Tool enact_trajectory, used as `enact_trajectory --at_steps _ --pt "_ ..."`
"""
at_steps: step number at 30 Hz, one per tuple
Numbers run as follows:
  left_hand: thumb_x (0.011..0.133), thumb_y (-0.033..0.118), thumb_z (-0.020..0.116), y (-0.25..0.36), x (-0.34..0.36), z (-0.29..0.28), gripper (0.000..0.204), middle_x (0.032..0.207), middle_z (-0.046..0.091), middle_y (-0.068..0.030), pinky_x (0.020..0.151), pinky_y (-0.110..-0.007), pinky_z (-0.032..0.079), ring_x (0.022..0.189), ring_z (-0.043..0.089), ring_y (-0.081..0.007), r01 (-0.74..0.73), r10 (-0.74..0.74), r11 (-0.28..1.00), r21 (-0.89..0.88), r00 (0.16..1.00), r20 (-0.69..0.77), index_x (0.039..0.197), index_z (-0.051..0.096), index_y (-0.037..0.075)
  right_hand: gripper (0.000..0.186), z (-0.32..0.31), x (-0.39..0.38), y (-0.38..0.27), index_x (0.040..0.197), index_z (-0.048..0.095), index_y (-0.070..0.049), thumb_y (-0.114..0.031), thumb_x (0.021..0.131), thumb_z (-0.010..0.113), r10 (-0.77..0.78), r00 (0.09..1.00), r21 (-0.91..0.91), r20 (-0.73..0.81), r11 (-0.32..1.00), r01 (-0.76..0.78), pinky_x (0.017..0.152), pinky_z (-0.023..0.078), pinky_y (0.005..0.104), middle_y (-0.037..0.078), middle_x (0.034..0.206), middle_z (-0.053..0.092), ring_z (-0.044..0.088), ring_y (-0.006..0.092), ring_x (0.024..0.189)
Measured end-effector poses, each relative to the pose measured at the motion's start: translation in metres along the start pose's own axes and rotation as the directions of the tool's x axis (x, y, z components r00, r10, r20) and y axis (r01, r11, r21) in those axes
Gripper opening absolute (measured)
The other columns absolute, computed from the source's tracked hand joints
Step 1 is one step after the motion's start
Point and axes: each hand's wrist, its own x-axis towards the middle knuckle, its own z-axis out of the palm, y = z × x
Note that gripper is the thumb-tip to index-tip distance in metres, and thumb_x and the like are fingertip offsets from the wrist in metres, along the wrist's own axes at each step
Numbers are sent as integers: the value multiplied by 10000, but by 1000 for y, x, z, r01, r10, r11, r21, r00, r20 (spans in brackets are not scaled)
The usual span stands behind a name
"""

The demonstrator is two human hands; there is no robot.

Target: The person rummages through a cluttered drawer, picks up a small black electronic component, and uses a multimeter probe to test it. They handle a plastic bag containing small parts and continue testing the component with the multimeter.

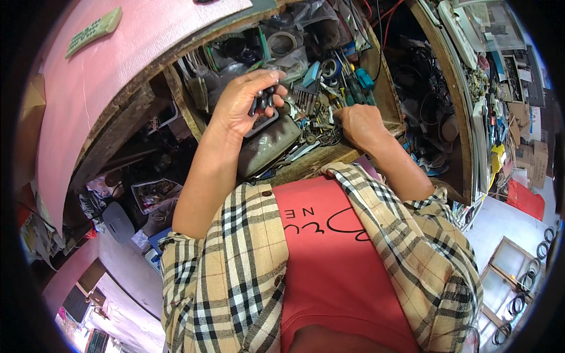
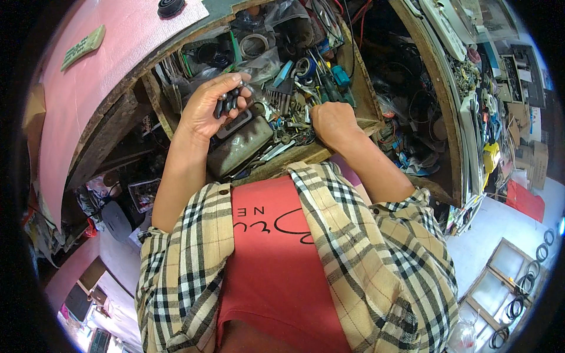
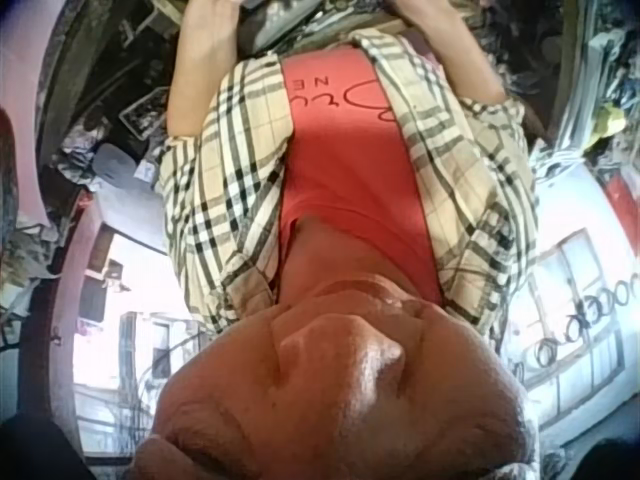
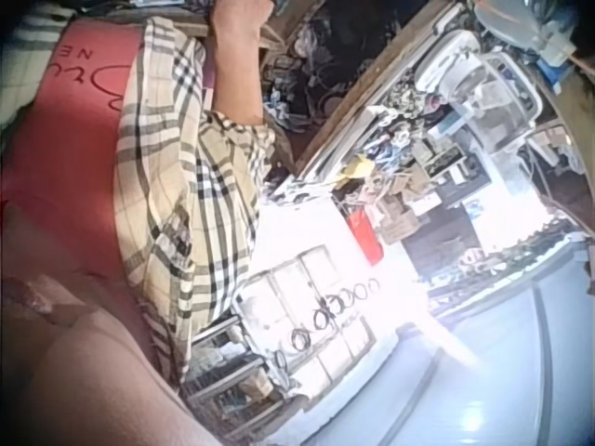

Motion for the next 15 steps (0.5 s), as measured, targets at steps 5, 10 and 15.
enact_trajectory --at_steps 5,10,15 --pt "880 192 620 -1 1 -1 252 792 638 -51 482 -177 451 623 593 -83 -4 4 1000 -7 1000 10 1062 615 17 160 4 8 -12 731 700 -78 -138 781 561 14 999 -42 39 999 -13 591 532 375 145 737 679 681 296 689" --pt "878 186 619 -1 1 -1 250 798 639 -55 483 -180 450 628 594 -86 -5 5 1000 -6 1000 8 1063 614 17 149 0 24 -23 731 706 -89 -130 779 571 9 996 -109 92 994 1 603 537 356 129 754 687 688 273 705" --pt "867 190 619 -2 2 -4 216 793 642 -76 474 -218 449 630 611 -123 -14 14 999 -28 1000 8 1007 633 26 151 -1 27 -22 811 706 -75 -131 785 568 17 991 -116 132 993 -1 648 540 374 138 818 690 687 276 761"
